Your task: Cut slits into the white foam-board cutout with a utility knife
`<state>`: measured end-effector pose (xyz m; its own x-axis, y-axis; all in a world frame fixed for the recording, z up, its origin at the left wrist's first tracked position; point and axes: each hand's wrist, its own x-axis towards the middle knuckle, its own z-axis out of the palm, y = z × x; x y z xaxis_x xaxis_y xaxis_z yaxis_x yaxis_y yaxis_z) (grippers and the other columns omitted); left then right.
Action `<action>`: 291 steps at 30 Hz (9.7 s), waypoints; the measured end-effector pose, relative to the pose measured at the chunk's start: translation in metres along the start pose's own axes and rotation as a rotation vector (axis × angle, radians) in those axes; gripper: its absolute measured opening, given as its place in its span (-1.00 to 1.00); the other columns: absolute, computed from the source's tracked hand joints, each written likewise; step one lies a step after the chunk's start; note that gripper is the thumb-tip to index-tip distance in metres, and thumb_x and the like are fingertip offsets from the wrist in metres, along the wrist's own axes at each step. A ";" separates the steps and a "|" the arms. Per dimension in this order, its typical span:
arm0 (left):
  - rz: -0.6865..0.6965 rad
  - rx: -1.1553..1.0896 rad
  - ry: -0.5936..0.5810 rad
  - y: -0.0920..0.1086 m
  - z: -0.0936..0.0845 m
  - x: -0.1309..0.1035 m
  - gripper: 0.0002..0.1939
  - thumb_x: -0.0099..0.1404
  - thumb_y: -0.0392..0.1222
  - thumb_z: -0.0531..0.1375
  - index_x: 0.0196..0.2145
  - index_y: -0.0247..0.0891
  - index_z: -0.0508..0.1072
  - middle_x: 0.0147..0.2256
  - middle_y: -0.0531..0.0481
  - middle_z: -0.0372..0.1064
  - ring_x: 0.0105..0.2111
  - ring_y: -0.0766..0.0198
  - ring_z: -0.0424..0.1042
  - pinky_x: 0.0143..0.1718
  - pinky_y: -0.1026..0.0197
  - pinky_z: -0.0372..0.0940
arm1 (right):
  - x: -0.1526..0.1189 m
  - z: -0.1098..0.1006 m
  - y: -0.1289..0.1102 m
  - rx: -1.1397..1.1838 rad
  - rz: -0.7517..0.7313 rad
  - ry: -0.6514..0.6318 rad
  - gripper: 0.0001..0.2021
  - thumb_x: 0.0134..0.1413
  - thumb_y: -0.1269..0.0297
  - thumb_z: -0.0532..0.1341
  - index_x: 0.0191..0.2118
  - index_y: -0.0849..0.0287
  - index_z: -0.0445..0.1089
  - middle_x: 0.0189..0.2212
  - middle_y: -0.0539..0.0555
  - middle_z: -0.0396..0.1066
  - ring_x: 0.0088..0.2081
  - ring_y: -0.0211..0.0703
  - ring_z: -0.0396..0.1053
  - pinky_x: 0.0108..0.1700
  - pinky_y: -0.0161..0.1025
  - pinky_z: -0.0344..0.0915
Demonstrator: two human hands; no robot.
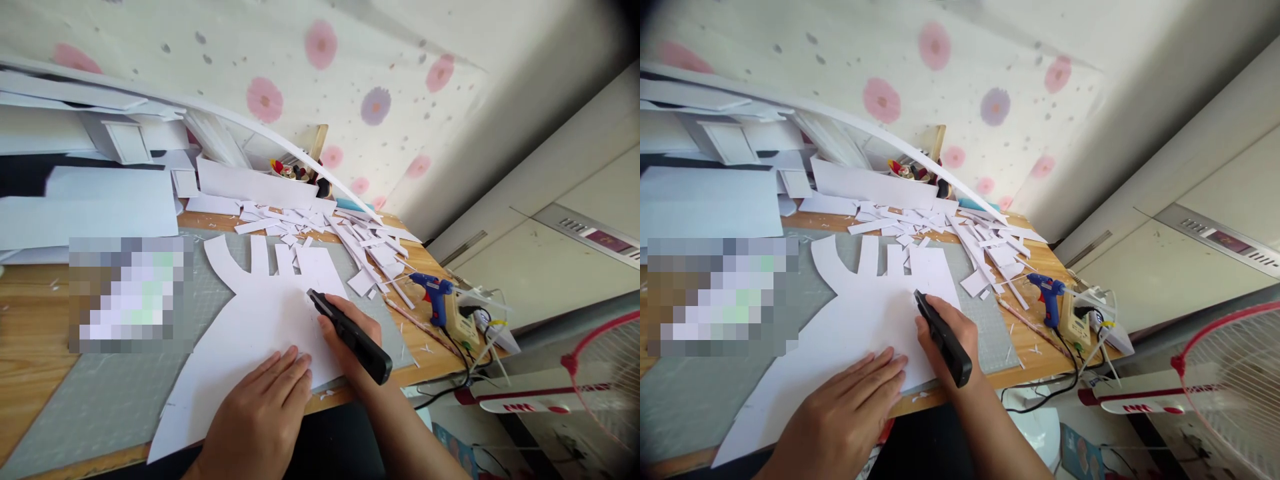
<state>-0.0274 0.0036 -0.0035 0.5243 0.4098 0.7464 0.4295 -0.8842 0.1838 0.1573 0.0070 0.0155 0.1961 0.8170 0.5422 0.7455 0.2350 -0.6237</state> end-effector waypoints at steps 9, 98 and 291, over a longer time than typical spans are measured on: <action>0.000 -0.002 -0.033 -0.002 0.001 -0.003 -0.59 0.31 -0.44 -0.08 -0.23 -0.26 0.57 -0.13 -0.05 0.56 -0.09 0.12 0.53 -0.07 0.09 0.47 | 0.002 0.001 -0.002 -0.013 -0.034 0.016 -0.74 0.09 0.28 0.26 -0.08 0.15 0.49 -0.22 0.10 0.60 -0.26 -0.09 0.59 -0.20 -0.26 0.54; 0.041 0.097 -0.088 0.000 -0.001 0.004 -0.79 0.34 -0.35 0.09 -0.23 -0.33 0.54 -0.16 -0.05 0.57 -0.11 0.12 0.54 -0.05 0.04 0.46 | -0.110 -0.052 -0.020 -0.091 -0.336 0.026 -0.56 0.08 0.45 0.20 0.11 0.14 0.23 -0.51 0.03 0.38 -0.54 -0.18 0.31 -0.49 -0.25 0.34; 0.083 0.219 -0.378 -0.029 -0.022 -0.018 -0.40 0.17 -0.40 0.02 0.12 0.02 0.39 0.18 0.06 0.32 0.16 0.01 0.31 0.08 -0.09 0.25 | 0.029 0.020 0.006 0.188 0.179 0.065 -0.79 0.01 0.21 0.30 -0.20 0.11 0.49 -0.39 0.05 0.56 -0.41 -0.15 0.49 -0.34 -0.23 0.45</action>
<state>-0.0655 0.0164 -0.0083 0.7782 0.4288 0.4589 0.4990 -0.8658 -0.0371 0.1553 0.0428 0.0166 0.3591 0.8204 0.4450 0.5653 0.1882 -0.8032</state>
